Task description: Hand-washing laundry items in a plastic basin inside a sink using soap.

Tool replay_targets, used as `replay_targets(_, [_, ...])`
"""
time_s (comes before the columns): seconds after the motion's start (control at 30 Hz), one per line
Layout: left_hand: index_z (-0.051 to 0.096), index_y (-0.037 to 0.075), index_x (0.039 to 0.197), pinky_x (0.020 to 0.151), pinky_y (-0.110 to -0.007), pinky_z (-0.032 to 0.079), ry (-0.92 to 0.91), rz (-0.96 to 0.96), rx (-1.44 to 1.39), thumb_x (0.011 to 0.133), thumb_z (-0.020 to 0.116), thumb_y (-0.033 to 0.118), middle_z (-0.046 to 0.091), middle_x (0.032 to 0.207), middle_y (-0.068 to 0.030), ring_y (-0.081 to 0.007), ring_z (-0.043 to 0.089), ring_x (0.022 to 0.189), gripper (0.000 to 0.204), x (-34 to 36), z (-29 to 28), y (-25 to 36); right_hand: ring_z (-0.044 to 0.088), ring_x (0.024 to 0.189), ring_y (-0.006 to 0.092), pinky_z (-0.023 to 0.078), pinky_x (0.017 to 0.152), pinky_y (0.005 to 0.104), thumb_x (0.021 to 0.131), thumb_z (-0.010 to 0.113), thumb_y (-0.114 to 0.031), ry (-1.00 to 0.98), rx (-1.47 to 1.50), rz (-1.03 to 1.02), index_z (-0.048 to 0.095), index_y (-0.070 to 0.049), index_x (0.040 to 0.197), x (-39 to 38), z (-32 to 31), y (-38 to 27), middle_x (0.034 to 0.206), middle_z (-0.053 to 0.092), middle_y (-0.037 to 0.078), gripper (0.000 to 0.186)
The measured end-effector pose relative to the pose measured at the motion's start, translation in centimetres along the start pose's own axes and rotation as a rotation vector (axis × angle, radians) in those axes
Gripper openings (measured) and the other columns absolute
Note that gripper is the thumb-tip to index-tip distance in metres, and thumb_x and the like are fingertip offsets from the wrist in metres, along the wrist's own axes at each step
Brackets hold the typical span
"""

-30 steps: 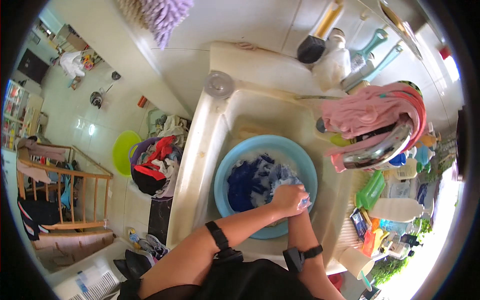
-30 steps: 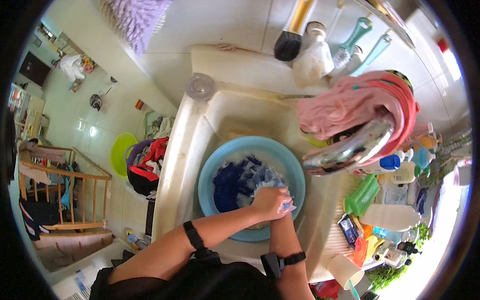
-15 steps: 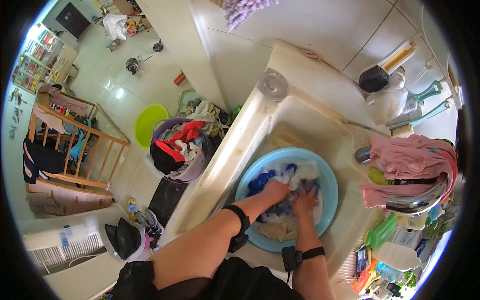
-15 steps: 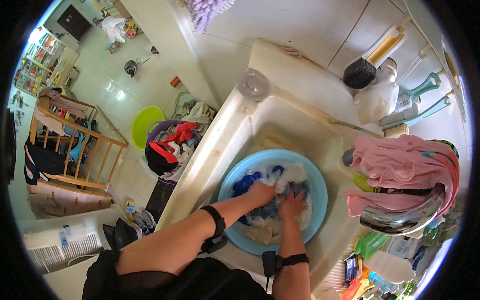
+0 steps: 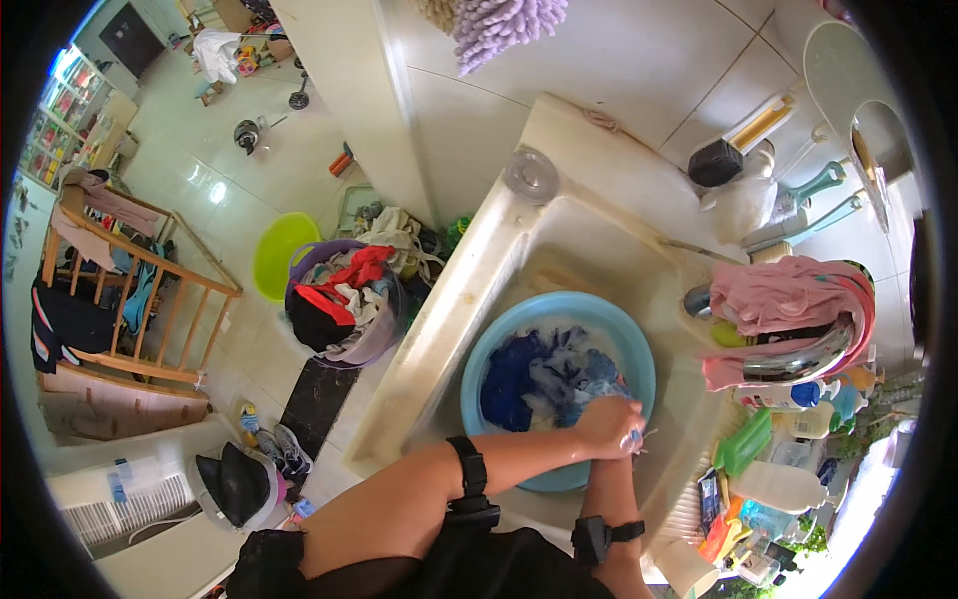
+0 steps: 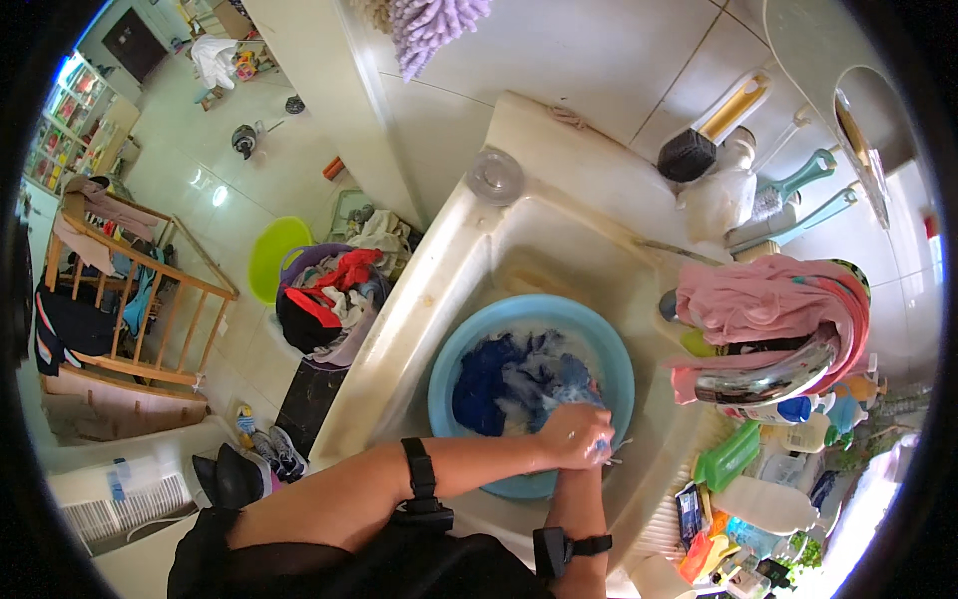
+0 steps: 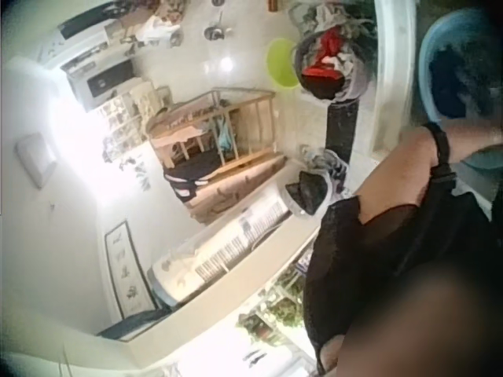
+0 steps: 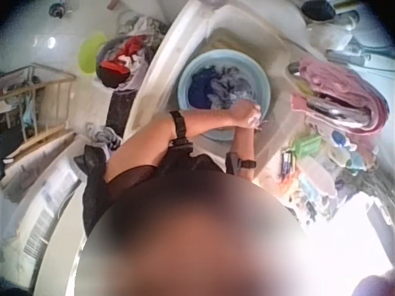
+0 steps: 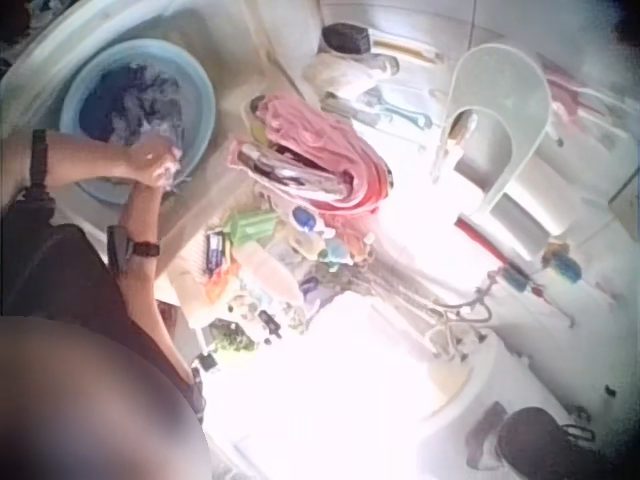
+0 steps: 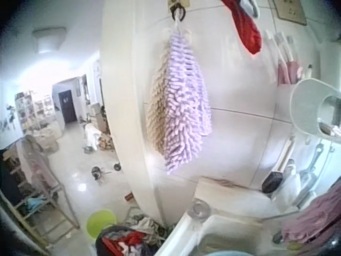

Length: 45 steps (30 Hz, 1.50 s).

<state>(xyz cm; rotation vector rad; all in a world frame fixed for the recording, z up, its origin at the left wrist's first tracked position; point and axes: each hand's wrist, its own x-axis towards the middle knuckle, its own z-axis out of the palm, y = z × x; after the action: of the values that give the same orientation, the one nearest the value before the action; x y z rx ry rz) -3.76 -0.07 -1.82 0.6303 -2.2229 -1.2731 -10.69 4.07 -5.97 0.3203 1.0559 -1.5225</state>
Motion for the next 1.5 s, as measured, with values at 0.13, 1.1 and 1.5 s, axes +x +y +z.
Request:
replay_targets(0.13, [0.059,0.007,0.064,0.059,-0.041,0.045,0.183,-0.172,0.103,0.061,0.061,0.025,0.056,0.073,-0.011,-0.0306,0.056,0.069,0.018,3.2,0.3,-3.8,0.054,0.097,0.0245,0.044,0.085,0.0383,0.088,0.037,-0.038,0.061,0.113,0.016,0.045,-0.008,0.116,0.0,0.4,-0.2,0.108,0.054,0.01,0.041])
replay_targets(1.1, [0.05,0.005,0.058,0.054,-0.036,0.042,0.063,0.223,-0.086,0.058,0.067,0.015,0.052,0.062,-0.0103,-0.0283,0.054,0.062,0.019,-1.5,-0.1,3.0,0.051,0.097,0.0229,0.04,0.086,0.0371,0.081,0.054,-0.029,0.091,0.111,0.039,0.039,-0.004,0.12,-0.8,-2.0,0.6,0.108,0.051,0.011,0.049])
replay_targets(1.5, [0.055,0.002,0.089,0.065,-0.044,0.043,0.288,-0.68,0.335,0.076,0.057,0.044,0.06,0.079,-0.0176,-0.0363,0.057,0.077,0.043,-0.1,-3.5,-12.8,0.043,0.108,0.0319,0.04,0.087,0.04,0.073,0.061,-0.015,0.496,-0.931,-0.643,0.033,-0.002,0.124,3.2,-0.1,0.4,0.118,0.038,0.019,0.059])
